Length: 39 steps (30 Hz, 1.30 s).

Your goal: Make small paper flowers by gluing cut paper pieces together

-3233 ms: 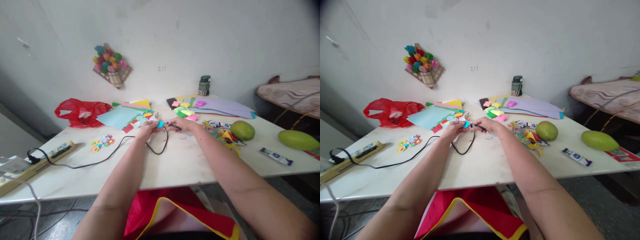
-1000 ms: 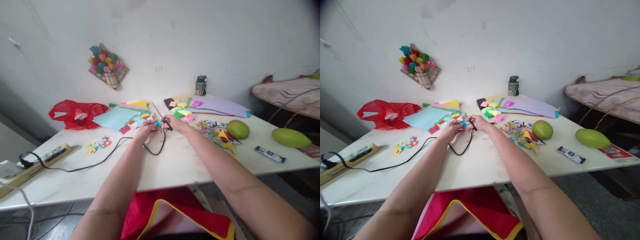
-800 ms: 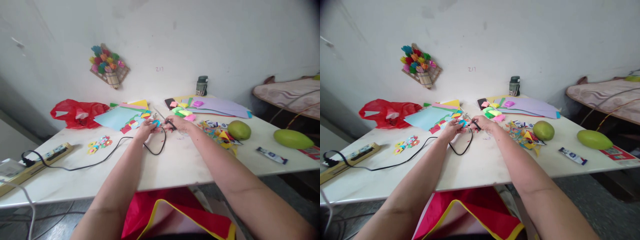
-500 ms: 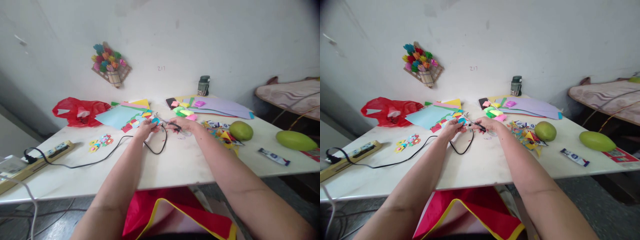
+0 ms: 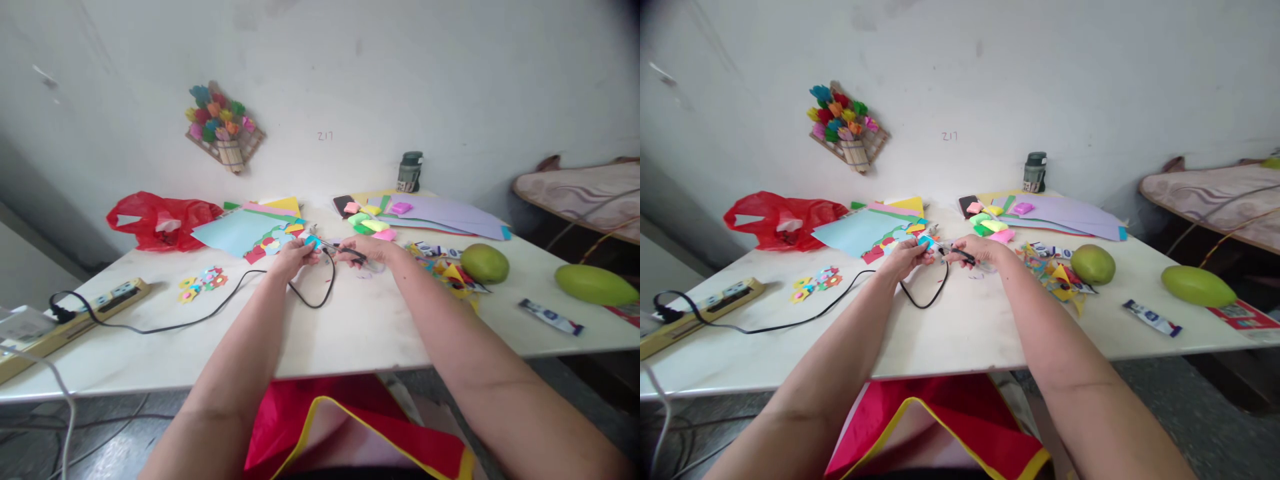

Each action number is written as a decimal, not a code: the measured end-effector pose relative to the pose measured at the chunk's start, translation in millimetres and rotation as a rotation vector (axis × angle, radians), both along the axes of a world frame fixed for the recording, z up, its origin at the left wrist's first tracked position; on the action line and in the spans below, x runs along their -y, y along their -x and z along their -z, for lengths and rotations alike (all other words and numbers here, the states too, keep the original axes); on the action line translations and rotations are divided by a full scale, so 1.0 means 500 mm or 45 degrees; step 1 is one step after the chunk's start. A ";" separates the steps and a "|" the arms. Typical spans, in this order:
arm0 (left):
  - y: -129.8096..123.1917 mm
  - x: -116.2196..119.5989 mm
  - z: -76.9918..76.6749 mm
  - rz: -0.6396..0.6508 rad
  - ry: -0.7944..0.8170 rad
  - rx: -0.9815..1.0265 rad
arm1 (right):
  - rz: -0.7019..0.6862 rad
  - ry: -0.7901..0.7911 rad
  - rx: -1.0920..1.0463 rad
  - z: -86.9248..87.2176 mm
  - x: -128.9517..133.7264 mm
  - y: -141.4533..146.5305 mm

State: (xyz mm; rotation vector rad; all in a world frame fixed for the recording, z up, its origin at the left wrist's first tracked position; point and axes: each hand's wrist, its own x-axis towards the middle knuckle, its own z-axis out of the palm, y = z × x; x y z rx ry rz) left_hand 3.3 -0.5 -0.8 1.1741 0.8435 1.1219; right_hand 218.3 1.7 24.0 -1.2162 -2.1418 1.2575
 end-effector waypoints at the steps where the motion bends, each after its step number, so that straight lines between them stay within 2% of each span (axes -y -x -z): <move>1: 0.000 0.000 0.000 0.009 0.006 -0.005 | -0.005 -0.007 0.006 0.000 0.000 0.000; 6: 0.000 -0.002 0.002 0.057 0.022 -0.016 | 0.000 -0.026 0.050 -0.003 0.003 0.006; 29: -0.006 0.013 -0.011 0.052 0.019 -0.081 | -0.076 -0.001 0.086 0.013 -0.013 0.001; 39: -0.006 0.013 -0.011 0.066 0.036 -0.065 | -0.053 -0.014 0.079 0.012 -0.012 0.003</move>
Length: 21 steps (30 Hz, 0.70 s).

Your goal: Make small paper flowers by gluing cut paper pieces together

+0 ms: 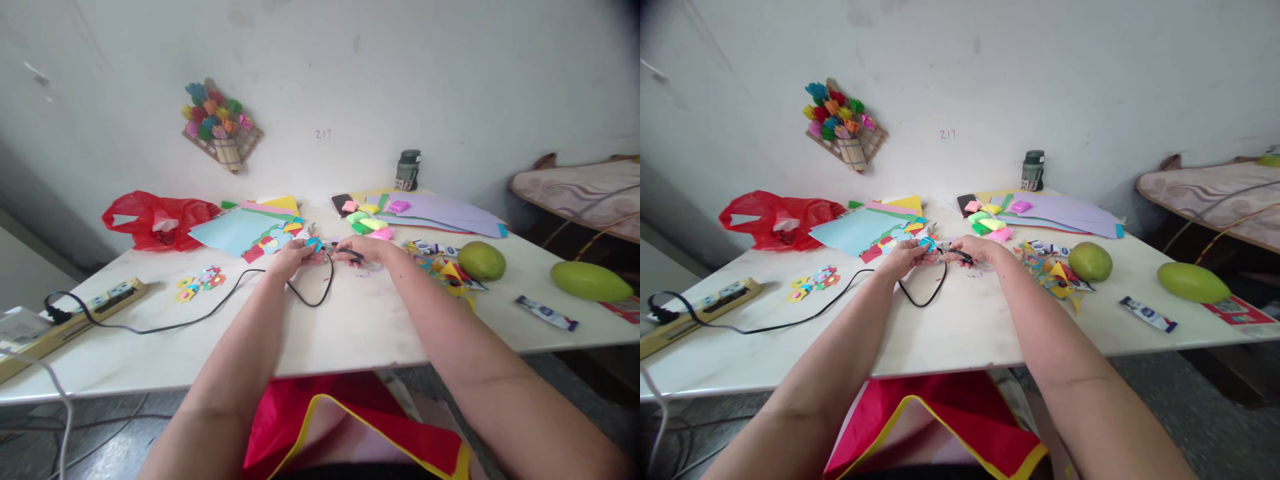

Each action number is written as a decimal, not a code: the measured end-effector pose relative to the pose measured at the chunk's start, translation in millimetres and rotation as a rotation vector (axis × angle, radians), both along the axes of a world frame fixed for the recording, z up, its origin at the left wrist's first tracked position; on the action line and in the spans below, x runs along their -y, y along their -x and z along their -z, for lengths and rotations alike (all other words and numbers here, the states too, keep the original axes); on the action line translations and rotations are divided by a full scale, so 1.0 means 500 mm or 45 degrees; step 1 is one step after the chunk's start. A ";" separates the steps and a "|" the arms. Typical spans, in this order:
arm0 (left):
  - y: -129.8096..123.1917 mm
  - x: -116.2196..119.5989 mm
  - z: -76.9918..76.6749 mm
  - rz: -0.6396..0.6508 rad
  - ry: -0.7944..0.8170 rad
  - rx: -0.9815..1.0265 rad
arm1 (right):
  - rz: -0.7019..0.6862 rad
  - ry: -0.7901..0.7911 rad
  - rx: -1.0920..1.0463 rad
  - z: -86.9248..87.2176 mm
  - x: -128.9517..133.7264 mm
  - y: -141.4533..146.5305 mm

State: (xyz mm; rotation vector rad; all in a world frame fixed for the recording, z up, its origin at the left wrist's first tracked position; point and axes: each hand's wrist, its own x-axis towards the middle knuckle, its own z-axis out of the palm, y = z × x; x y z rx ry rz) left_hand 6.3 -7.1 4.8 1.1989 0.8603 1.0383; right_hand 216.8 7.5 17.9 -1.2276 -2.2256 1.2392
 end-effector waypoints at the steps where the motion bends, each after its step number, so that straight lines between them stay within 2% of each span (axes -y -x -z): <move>1: 0.000 0.000 0.000 0.004 0.001 0.001 | 0.003 0.004 -0.009 0.001 0.000 0.001; 11: 0.003 -0.004 0.004 0.008 0.008 0.001 | 0.026 0.061 -0.062 0.001 -0.004 0.006; 17: 0.003 -0.003 0.004 0.004 0.005 0.004 | 0.003 0.108 -0.135 0.015 -0.018 0.003; 21: 0.003 -0.004 0.004 0.004 -0.001 0.007 | 0.022 0.076 -0.128 0.015 -0.017 0.003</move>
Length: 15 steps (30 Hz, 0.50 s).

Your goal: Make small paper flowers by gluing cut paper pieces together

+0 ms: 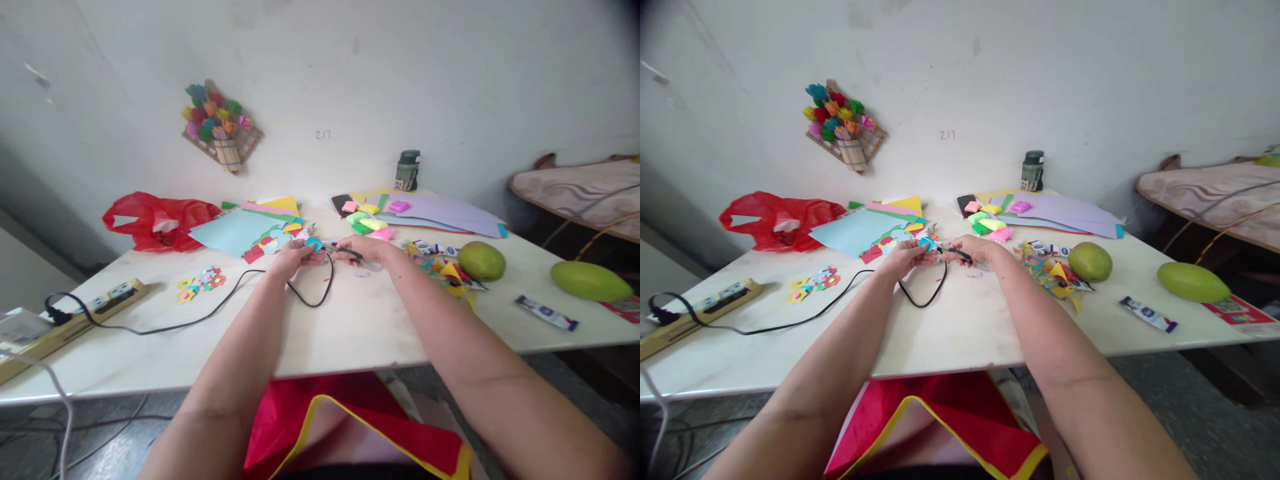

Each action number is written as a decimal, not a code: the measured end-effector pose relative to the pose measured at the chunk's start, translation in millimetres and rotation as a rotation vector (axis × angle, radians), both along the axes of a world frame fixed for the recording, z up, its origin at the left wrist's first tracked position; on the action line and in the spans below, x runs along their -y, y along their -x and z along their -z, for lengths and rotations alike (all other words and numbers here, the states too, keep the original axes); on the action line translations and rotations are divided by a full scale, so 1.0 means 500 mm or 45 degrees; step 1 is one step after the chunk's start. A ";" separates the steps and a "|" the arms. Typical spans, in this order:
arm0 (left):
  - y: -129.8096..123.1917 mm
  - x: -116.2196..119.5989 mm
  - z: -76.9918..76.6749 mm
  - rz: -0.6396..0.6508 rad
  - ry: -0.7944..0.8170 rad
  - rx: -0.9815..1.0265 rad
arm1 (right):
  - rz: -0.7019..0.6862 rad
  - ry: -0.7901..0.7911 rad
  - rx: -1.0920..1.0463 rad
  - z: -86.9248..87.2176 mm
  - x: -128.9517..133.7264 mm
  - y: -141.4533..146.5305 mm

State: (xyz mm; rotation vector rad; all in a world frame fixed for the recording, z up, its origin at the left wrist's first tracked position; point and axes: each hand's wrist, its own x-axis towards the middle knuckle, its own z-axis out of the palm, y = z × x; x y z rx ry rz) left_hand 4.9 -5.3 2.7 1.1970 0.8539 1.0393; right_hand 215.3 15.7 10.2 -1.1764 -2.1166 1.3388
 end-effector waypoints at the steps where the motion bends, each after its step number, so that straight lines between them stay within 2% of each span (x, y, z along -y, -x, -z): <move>1: 0.000 0.000 0.000 0.000 0.001 0.001 | 0.004 -0.010 0.010 -0.002 0.002 0.001; 8: 0.004 -0.003 0.003 0.031 -0.003 0.015 | 0.017 -0.064 0.053 -0.018 0.018 0.005; 15: 0.003 -0.001 0.000 0.019 0.010 0.012 | 0.000 -0.117 0.065 -0.018 0.020 0.006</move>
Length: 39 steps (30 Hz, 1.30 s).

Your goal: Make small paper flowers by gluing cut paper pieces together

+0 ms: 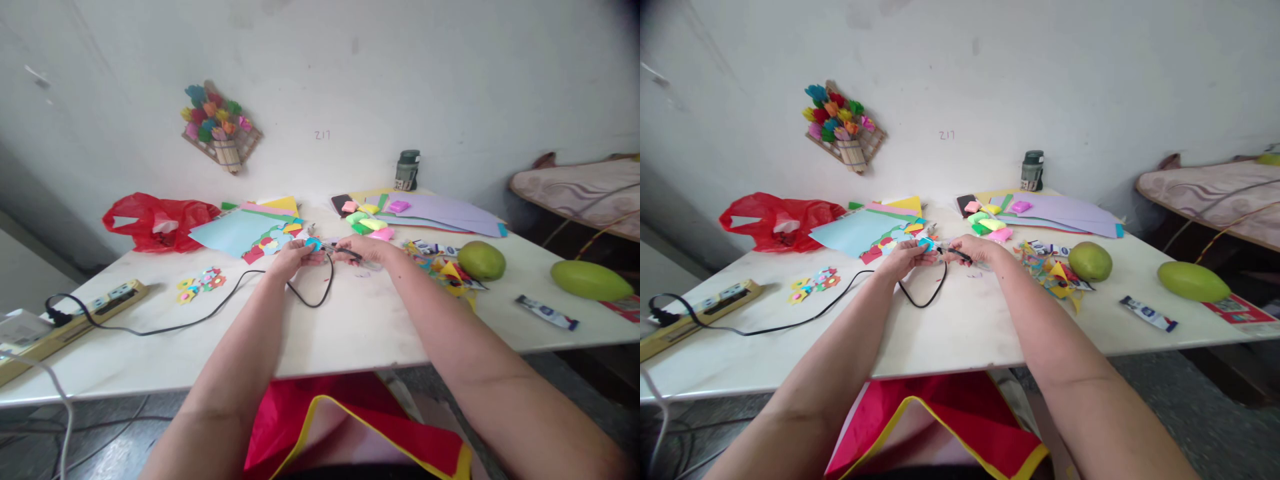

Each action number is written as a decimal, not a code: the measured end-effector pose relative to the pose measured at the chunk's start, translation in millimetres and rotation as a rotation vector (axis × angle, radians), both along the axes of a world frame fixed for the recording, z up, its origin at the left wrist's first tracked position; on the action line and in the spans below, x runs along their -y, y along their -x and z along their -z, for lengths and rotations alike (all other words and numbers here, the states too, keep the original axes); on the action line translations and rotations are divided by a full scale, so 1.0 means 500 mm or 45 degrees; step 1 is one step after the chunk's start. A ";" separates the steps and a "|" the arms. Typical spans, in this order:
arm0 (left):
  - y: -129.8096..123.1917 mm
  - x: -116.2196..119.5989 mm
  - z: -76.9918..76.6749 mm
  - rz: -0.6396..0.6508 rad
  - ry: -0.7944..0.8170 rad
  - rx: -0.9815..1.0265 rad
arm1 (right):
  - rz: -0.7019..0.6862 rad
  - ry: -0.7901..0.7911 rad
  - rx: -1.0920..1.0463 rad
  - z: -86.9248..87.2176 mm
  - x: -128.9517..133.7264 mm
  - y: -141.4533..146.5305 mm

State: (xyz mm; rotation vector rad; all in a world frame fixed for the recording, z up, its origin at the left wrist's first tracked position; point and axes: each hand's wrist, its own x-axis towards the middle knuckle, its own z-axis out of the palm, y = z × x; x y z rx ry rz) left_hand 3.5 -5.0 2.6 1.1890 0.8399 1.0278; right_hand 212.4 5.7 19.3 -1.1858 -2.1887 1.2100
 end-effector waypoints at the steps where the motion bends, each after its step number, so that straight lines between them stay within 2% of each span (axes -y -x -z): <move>1: 0.000 0.000 -0.001 -0.001 0.000 -0.002 | 0.001 -0.006 0.003 0.000 0.000 0.000; 24: 0.004 -0.002 0.002 0.013 0.006 -0.009 | 0.025 -0.067 0.031 -0.012 0.012 0.002; 34: 0.006 -0.005 0.004 0.028 0.003 -0.004 | 0.072 0.001 0.017 -0.023 0.023 0.007; 39: 0.006 -0.003 0.004 0.007 -0.002 -0.021 | 0.038 -0.033 0.029 -0.019 0.020 0.004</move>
